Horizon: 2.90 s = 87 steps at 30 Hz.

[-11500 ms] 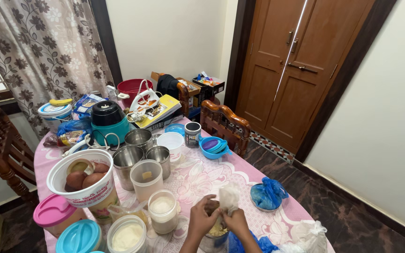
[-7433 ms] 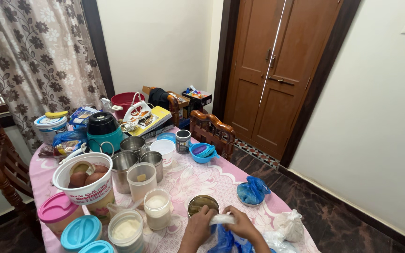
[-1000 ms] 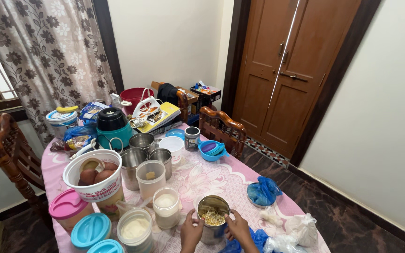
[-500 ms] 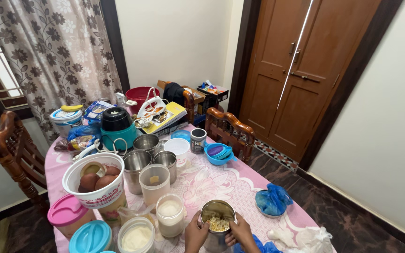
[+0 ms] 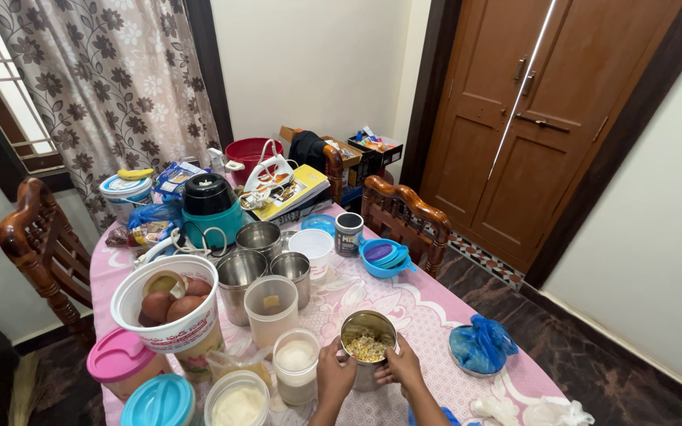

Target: The person transfers dry food items from plastic bags into metal containers on a table, then closes the containers with lids. The person handles multiple containers and bags, pouring contents and securing lids.

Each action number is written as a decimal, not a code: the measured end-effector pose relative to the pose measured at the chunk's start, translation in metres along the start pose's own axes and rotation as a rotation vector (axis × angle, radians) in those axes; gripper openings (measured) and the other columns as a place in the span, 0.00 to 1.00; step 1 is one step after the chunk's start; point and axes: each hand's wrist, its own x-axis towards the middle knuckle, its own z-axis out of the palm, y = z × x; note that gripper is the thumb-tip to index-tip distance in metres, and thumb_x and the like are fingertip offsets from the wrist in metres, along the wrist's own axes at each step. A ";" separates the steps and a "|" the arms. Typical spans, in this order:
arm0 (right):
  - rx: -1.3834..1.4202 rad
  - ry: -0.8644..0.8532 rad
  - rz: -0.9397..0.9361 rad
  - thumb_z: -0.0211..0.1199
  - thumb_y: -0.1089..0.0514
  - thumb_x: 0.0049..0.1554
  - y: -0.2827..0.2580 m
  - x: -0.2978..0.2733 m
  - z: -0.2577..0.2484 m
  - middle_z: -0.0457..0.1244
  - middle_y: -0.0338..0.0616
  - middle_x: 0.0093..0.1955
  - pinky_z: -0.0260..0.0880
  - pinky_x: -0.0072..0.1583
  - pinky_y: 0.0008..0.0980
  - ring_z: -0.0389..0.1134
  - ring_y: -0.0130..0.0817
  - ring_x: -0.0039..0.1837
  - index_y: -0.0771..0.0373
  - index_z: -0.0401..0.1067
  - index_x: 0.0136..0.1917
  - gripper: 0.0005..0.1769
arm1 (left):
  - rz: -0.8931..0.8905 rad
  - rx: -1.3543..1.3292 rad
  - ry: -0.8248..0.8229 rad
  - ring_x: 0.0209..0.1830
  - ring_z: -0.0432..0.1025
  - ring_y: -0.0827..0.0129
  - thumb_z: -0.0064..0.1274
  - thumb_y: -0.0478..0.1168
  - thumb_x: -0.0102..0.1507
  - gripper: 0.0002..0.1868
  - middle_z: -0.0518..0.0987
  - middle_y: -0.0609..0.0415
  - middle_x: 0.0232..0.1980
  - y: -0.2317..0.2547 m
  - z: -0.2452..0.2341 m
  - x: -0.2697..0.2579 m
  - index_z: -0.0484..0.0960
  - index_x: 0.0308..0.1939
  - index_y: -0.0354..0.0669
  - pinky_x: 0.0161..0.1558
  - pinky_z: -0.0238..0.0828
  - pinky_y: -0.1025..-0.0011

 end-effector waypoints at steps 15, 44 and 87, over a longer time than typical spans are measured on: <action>0.017 0.001 0.006 0.49 0.59 0.62 0.002 0.035 0.020 0.67 0.58 0.34 0.74 0.33 0.39 0.70 0.42 0.30 0.49 0.48 0.81 0.35 | -0.013 0.022 -0.024 0.56 0.78 0.59 0.62 0.39 0.55 0.37 0.77 0.44 0.61 0.006 -0.004 0.026 0.70 0.68 0.38 0.56 0.76 0.68; -0.937 0.055 -0.747 0.65 0.55 0.51 -0.113 0.011 0.117 0.72 0.47 0.46 0.73 0.53 0.41 0.74 0.45 0.50 0.57 0.80 0.48 0.11 | 0.127 -0.153 0.059 0.60 0.78 0.60 0.56 0.39 0.59 0.28 0.81 0.43 0.61 0.013 -0.092 0.139 0.76 0.64 0.37 0.52 0.79 0.65; -1.488 0.330 -1.016 0.55 0.61 0.54 -0.095 0.154 0.120 0.70 0.45 0.39 0.70 0.49 0.47 0.72 0.43 0.49 0.56 0.75 0.41 0.08 | -0.065 -0.136 0.047 0.57 0.79 0.58 0.58 0.39 0.59 0.30 0.80 0.45 0.62 0.009 -0.095 0.158 0.74 0.67 0.42 0.56 0.76 0.67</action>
